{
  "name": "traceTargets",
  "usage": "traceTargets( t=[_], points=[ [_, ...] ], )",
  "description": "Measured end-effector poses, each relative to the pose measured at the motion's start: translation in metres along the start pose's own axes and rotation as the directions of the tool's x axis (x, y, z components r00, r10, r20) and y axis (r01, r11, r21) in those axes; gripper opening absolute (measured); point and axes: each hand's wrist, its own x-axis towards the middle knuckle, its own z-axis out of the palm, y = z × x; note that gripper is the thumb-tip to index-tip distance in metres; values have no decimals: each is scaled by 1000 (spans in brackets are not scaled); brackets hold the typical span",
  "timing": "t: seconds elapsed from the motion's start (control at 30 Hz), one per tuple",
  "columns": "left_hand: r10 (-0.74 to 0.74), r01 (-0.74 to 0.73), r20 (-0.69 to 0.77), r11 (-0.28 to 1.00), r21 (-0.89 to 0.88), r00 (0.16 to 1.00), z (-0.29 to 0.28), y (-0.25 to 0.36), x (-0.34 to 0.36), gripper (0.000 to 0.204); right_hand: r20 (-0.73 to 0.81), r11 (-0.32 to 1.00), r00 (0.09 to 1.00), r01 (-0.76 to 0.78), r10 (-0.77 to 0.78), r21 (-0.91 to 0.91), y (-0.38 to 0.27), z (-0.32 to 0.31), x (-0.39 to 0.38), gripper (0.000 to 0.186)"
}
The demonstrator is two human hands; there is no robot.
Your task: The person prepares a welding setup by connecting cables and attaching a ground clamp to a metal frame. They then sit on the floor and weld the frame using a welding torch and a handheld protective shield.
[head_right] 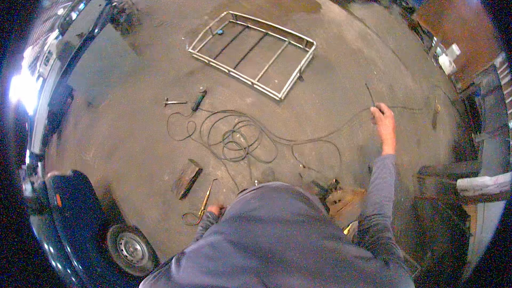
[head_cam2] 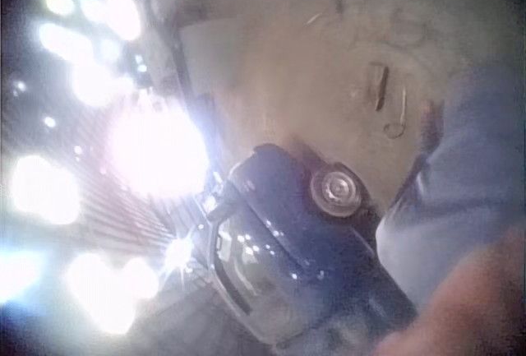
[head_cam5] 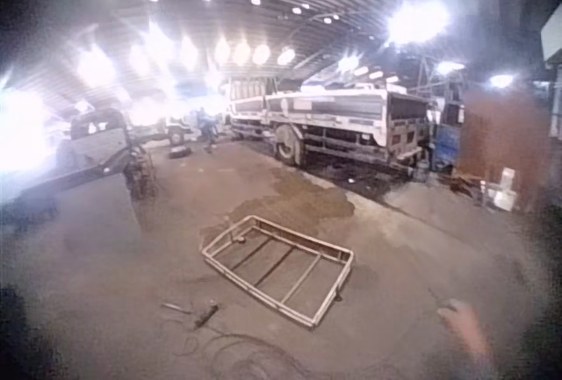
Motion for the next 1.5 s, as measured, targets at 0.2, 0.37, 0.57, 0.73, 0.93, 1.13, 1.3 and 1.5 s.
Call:
traceTargets(
  t=[0.2, 0.37, 0.57, 0.73, 0.93, 1.13, 1.3, 1.5],
  points=[
    [-336, 165, 91, 199, -966, 937, -155, 59, 78, 16, -104, 998, 992, -65, 64, -5, 13, 48, 66, 36],
    [-366, 239, 161, 180, -954, 917, -207, 83, 114, 18, -113, 988, 990, -101, 88, -115, 40, 81, 135, 37],
    [-291, 328, 191, 549, -769, 937, -216, 123, 148, 22, -62, 981, 998, -35, 24, -190, 97, 114, 242, 37],
    [-63, 185, 191, 655, -732, 979, -223, 178, 181, 38, 130, 956, 976, -139, 177, -258, 163, 170, 304, 41],
    [-305, 395, 326, 199, -897, 895, -289, 250, 219, 46, 147, 951, 974, -125, 172, -282, 215, 253, 323, 36],
    [-388, 244, 152, 198, -949, 909, -376, 298, 269, 31, 219, 921, 953, -119, 211, -370, 212, 282, 350, 29],
    [-300, 126, 1, 398, -908, 954, -426, 338, 340, 25, 174, 899, 949, -176, 263, -400, 210, 298, 367, 31],
    [-36, 3, -83, 931, -365, 996, -454, 371, 467, 31, 128, 852, 909, -313, 397, -420, 216, 326, 396, 38]
  ],
)
